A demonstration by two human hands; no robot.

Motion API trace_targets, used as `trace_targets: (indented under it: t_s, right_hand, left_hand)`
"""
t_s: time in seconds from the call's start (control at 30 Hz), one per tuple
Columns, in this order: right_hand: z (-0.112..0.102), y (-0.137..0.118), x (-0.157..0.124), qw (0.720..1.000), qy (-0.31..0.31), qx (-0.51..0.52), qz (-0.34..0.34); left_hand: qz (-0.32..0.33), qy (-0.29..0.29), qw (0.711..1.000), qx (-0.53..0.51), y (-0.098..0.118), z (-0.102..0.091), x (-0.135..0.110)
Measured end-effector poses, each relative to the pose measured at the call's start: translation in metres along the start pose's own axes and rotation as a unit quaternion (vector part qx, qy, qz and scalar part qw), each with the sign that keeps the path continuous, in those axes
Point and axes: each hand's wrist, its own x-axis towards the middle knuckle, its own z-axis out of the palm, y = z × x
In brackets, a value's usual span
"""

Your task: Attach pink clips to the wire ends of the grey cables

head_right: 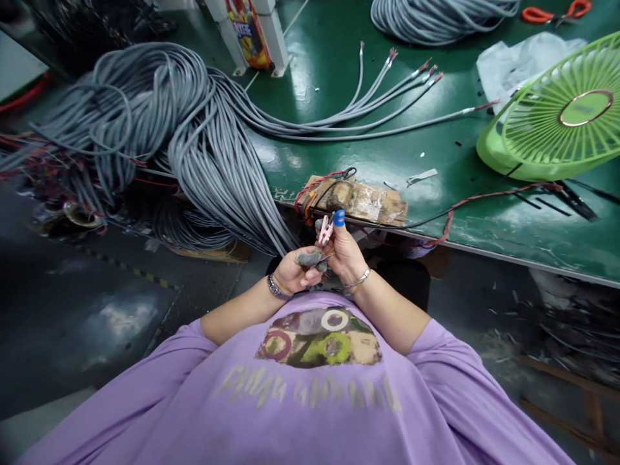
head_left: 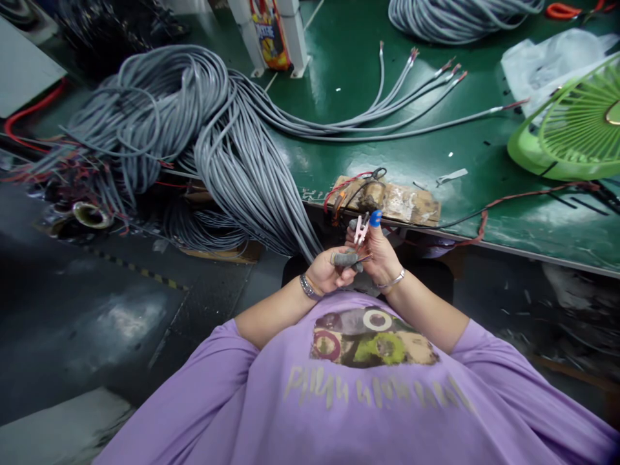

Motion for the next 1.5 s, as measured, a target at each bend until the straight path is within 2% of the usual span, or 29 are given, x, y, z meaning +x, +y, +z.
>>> trace_targets:
  t_s: [0.13,0.23,0.47,0.63,0.83,1.03,1.27,1.37,1.5]
  right_hand:
    - [0.002,-0.001,-0.002,0.997,0.026,0.067,0.016]
    - [0.003,-0.002,-0.004,0.996,0.013,0.084,0.021]
    - [-0.007,-0.01,-0.013,0.99,-0.022,0.1,0.095]
    - [-0.016,-0.015,-0.017,0.993,-0.067,0.072,0.069]
    - [-0.022,-0.015,-0.018,0.998,-0.054,-0.037,0.018]
    - [-0.03,-0.025,-0.026,0.984,-0.112,-0.121,0.072]
    - [-0.027,-0.031,-0.033,0.967,-0.145,-0.202,0.049]
    - [-0.03,-0.032,-0.034,0.965,-0.166,-0.196,0.051]
    - [-0.034,-0.027,-0.035,0.973,-0.153,-0.163,0.059]
  left_hand:
    - [0.002,0.005,1.0,-0.009,-0.001,0.0,0.0]
    - [0.008,0.006,1.0,-0.008,0.0,0.001,-0.001]
    - [0.013,-0.005,0.999,0.033,-0.002,0.001,-0.009]
    - [0.051,0.044,0.995,0.072,-0.009,0.003,-0.015]
    - [0.099,0.097,0.985,0.106,-0.007,0.008,-0.016]
    - [0.112,0.169,0.955,0.218,-0.007,0.008,-0.02]
    - [0.119,0.159,0.935,0.293,-0.008,0.008,-0.023]
    - [0.107,0.153,0.939,0.288,-0.007,0.008,-0.023]
    - [0.071,0.142,0.956,0.245,-0.006,0.005,-0.021]
